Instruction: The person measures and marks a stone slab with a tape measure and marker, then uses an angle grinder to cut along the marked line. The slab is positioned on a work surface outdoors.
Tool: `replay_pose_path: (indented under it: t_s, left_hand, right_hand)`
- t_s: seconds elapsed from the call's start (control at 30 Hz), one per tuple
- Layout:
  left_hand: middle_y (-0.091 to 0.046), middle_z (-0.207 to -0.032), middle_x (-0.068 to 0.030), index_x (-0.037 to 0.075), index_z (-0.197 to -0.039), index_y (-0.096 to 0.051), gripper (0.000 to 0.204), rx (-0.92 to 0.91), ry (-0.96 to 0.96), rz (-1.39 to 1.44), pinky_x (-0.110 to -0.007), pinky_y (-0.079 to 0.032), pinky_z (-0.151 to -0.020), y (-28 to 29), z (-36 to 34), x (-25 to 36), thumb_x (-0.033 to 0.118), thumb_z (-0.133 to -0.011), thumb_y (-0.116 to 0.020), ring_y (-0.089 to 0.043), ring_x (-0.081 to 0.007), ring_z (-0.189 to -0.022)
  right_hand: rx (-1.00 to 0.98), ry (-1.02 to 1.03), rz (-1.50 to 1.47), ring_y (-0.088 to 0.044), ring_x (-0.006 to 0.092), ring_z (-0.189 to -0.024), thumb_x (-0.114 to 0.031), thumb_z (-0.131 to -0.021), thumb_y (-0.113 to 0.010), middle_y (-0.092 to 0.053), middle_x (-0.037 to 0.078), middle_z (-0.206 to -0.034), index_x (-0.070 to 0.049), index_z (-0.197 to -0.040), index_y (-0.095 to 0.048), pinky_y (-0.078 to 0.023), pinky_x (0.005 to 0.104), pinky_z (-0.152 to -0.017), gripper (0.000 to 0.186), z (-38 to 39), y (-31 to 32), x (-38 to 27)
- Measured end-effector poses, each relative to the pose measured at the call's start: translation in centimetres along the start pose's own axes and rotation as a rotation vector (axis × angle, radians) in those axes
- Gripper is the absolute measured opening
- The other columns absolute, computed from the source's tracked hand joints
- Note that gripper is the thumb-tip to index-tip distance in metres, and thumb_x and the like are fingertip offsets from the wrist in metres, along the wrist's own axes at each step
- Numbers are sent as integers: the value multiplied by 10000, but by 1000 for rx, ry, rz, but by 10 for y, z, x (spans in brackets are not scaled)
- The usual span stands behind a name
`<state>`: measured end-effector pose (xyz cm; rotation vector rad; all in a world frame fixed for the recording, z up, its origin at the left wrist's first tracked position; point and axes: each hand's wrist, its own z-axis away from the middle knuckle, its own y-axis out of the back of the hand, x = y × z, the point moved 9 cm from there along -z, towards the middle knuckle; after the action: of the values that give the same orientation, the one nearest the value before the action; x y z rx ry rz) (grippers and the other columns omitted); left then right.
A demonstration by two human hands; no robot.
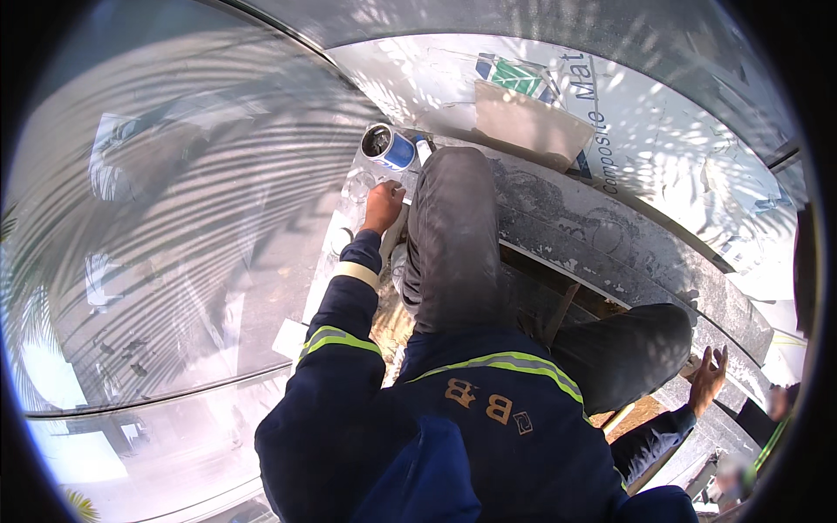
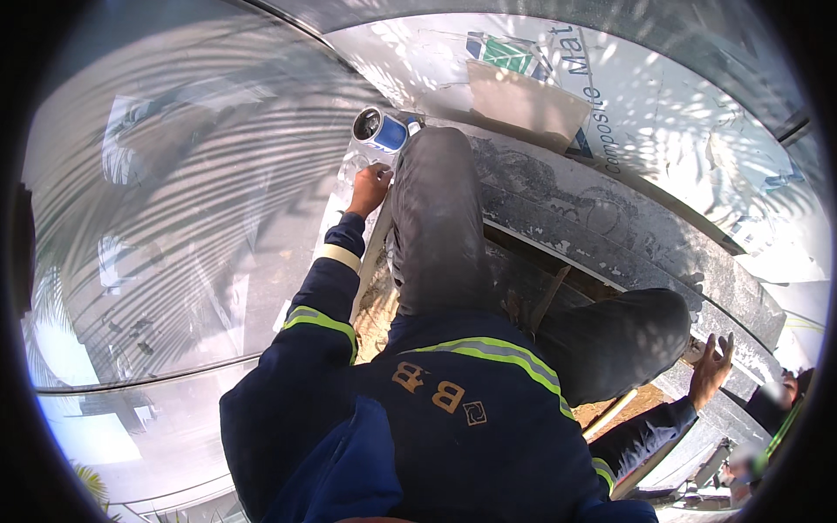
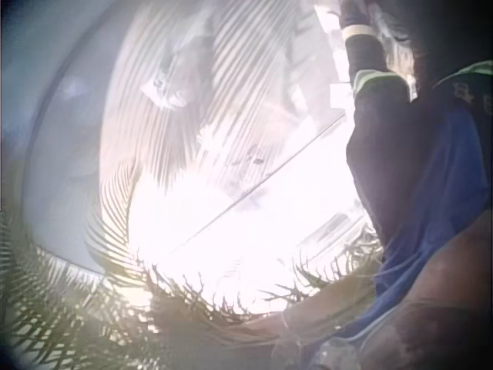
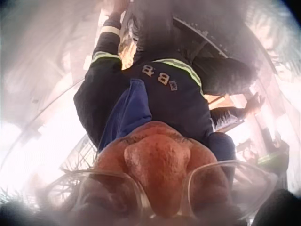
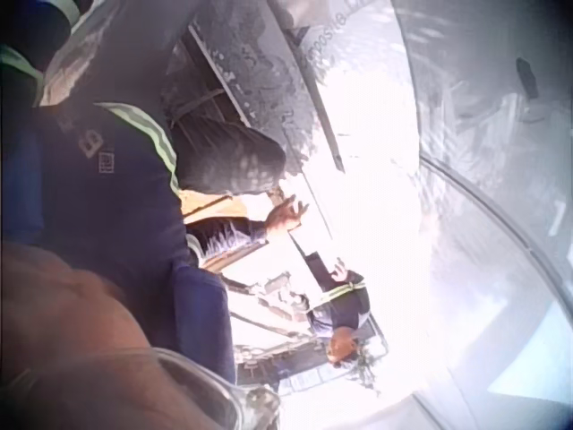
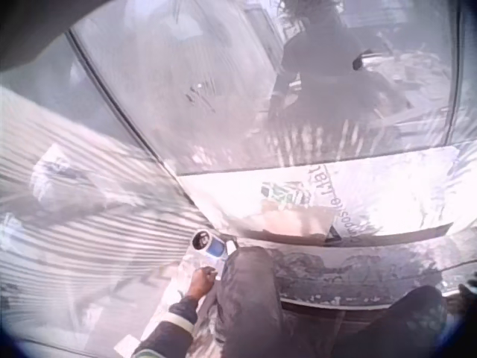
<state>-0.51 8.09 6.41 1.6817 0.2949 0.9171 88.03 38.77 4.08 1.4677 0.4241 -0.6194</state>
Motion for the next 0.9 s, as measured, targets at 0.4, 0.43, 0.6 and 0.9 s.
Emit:
replay_pose_path:
  t_s: [0.4,0.43,0.6,0.9]
  left_hand:
    - [-768,-991,-152,76,-989,-767,337,-163,-133,-389,-453,-598,-802,-114,-131,48,403,-925,-712,-754,-332,-960]
    - [-772,-1010,-146,86,-1007,-765,316,-220,-140,-416,-450,-600,-818,-127,-138,53,388,-935,-703,-756,-332,-970]
    - [-739,-1123,-205,53,-1097,-704,380,-236,69,-400,-489,-594,-872,-141,-148,37,386,-914,-683,-735,-379,-1037]
    - [-572,-668,-64,-27,-860,-681,314,-37,-157,35,-421,-406,-601,-124,-180,73,284,-904,-678,-534,-215,-639]
  right_hand:
    - [-104,88,236,-727,269,-995,-110,-971,-648,-714,224,-1181,-1,-1461,-545,-582,394,-830,512,42,-20,-40]
    - [-61,110,210,-739,282,-966,-126,-966,-665,-736,220,-1132,6,-1447,-556,-582,398,-813,511,45,-16,-40]
    - [12,187,215,-727,354,-892,-254,-881,-801,-730,243,-1055,40,-1378,-595,-569,438,-817,613,63,-24,-103]
    - [87,52,32,-655,397,-1118,-316,-918,-748,-646,251,-1212,12,-1424,-557,-531,450,-987,633,97,-7,-51]
